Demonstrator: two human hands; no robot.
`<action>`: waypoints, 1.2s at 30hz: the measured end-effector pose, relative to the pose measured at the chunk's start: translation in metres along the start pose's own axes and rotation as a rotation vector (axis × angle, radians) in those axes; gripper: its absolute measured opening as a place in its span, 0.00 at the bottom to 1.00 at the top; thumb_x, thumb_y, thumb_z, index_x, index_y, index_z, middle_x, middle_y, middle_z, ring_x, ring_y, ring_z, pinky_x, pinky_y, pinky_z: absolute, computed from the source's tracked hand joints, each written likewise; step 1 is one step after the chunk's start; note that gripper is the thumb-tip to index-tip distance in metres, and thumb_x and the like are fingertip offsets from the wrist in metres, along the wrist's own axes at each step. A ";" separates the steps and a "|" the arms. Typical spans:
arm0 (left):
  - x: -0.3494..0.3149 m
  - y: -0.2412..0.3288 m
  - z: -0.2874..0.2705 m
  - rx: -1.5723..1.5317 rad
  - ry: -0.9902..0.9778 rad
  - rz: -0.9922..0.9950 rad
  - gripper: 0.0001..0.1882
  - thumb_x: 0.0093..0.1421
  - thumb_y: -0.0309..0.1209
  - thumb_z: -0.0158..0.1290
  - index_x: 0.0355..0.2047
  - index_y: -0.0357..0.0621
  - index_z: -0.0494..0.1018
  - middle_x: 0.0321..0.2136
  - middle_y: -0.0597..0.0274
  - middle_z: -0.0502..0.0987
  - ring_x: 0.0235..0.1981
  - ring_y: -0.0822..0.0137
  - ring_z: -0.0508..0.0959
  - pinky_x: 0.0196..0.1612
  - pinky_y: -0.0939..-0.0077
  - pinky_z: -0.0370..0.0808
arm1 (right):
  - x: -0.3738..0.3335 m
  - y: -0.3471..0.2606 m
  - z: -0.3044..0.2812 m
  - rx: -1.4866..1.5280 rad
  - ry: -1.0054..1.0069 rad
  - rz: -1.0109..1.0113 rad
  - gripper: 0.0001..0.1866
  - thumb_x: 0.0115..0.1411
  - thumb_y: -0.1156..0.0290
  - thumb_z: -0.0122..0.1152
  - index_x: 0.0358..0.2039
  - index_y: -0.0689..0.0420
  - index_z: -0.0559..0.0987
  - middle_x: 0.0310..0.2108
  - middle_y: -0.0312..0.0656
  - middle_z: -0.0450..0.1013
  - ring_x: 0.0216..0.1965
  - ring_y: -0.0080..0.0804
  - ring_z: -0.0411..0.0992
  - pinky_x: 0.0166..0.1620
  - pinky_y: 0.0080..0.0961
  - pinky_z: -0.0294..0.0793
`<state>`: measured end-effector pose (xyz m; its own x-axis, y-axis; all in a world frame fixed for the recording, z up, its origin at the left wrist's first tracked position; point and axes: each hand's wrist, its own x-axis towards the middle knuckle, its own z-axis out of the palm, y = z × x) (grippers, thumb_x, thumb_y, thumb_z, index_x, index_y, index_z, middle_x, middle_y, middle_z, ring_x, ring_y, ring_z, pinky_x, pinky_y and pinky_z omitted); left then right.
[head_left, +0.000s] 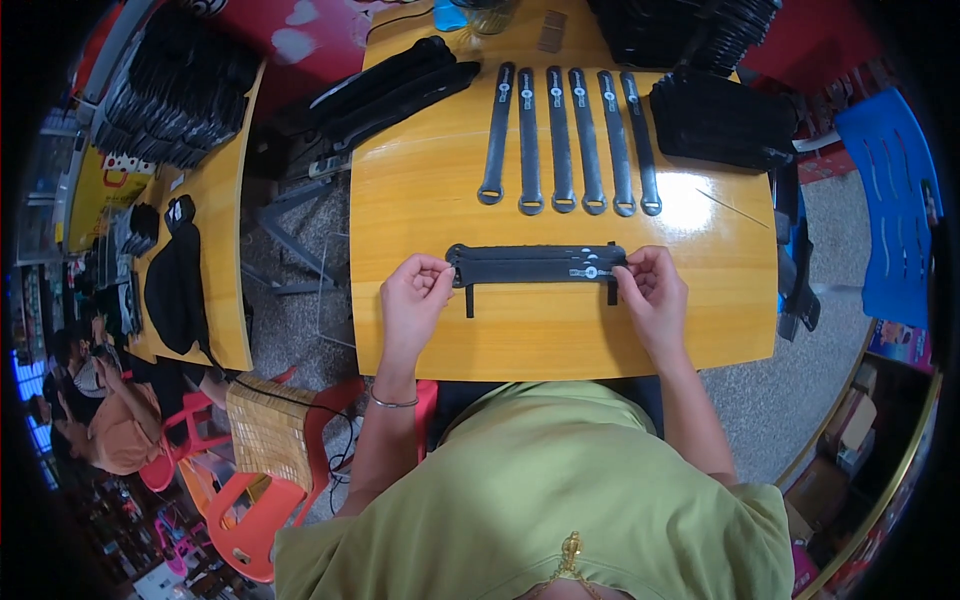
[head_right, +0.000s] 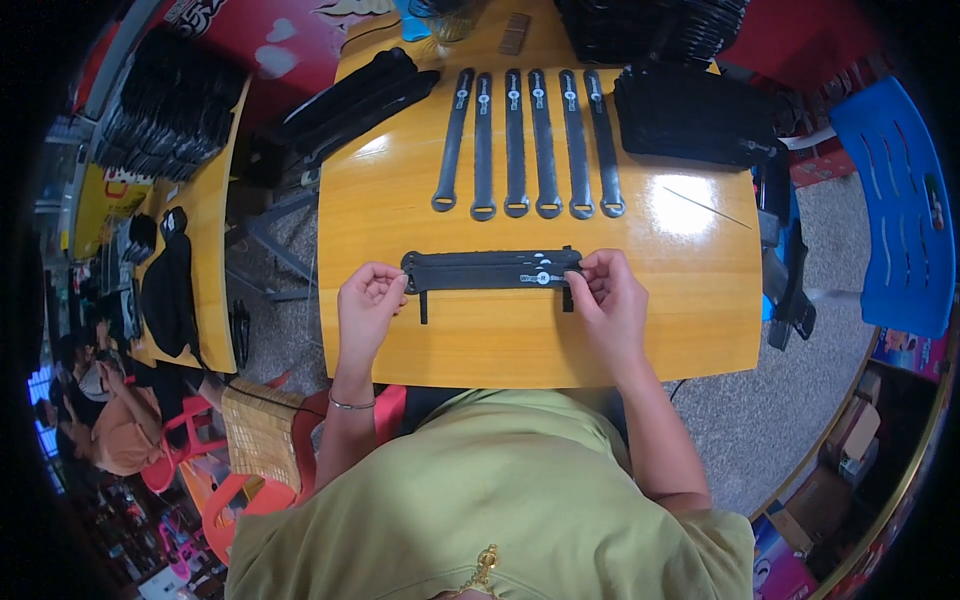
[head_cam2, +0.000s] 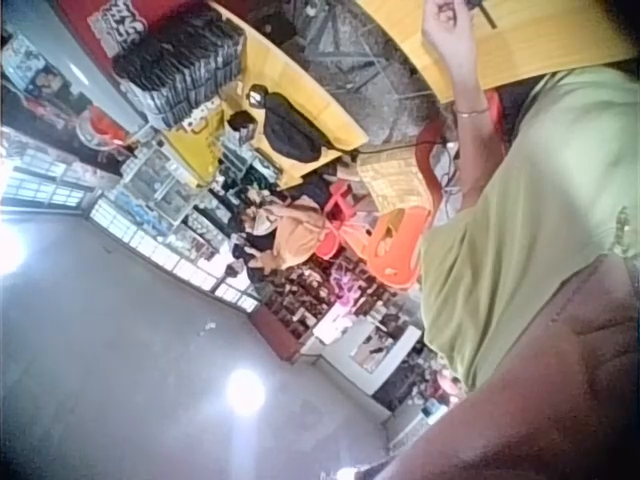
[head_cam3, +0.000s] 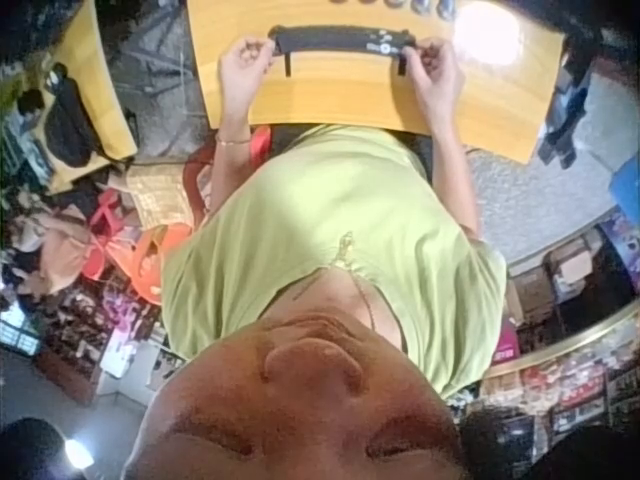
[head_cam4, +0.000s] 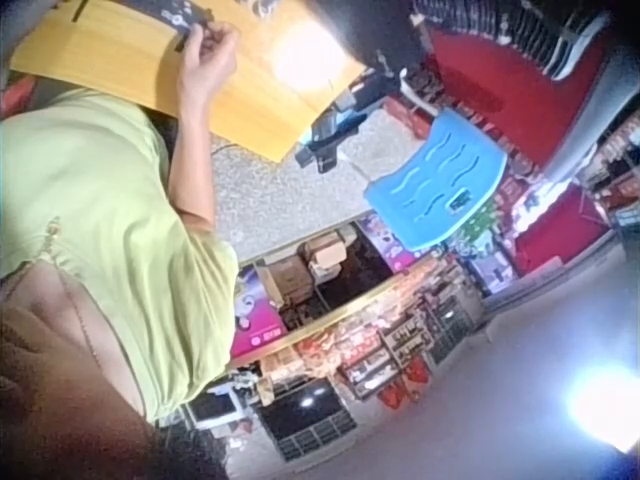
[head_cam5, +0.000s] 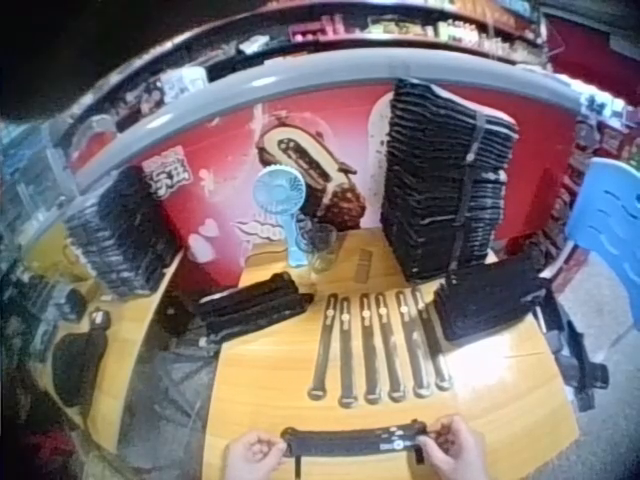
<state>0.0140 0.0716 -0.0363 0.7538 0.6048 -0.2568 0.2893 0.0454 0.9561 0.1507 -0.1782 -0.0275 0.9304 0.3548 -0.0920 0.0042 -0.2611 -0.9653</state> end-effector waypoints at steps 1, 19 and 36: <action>0.000 0.000 0.000 0.000 -0.002 0.000 0.02 0.56 0.20 0.53 0.30 0.35 0.71 0.21 0.68 0.72 0.21 0.82 0.71 0.23 0.91 0.68 | 0.000 -0.001 0.000 -0.020 0.000 0.004 0.09 0.54 0.81 0.60 0.33 0.61 0.68 0.25 0.32 0.68 0.23 0.12 0.65 0.25 0.10 0.66; -0.001 0.002 0.003 0.070 0.016 0.023 0.02 0.55 0.19 0.53 0.29 0.33 0.71 0.21 0.67 0.72 0.21 0.81 0.72 0.24 0.90 0.70 | 0.001 0.002 0.000 -0.096 0.007 -0.043 0.09 0.53 0.81 0.61 0.32 0.62 0.69 0.24 0.33 0.69 0.22 0.13 0.65 0.25 0.11 0.68; -0.001 0.001 0.004 0.101 0.034 0.035 0.02 0.55 0.19 0.53 0.28 0.34 0.71 0.20 0.68 0.72 0.20 0.82 0.71 0.23 0.90 0.69 | 0.000 0.003 0.004 -0.141 0.025 -0.068 0.09 0.52 0.81 0.60 0.32 0.61 0.69 0.22 0.34 0.69 0.21 0.15 0.65 0.24 0.13 0.68</action>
<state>0.0159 0.0685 -0.0360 0.7443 0.6315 -0.2173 0.3229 -0.0553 0.9448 0.1495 -0.1756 -0.0312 0.9350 0.3541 -0.0197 0.1172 -0.3608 -0.9252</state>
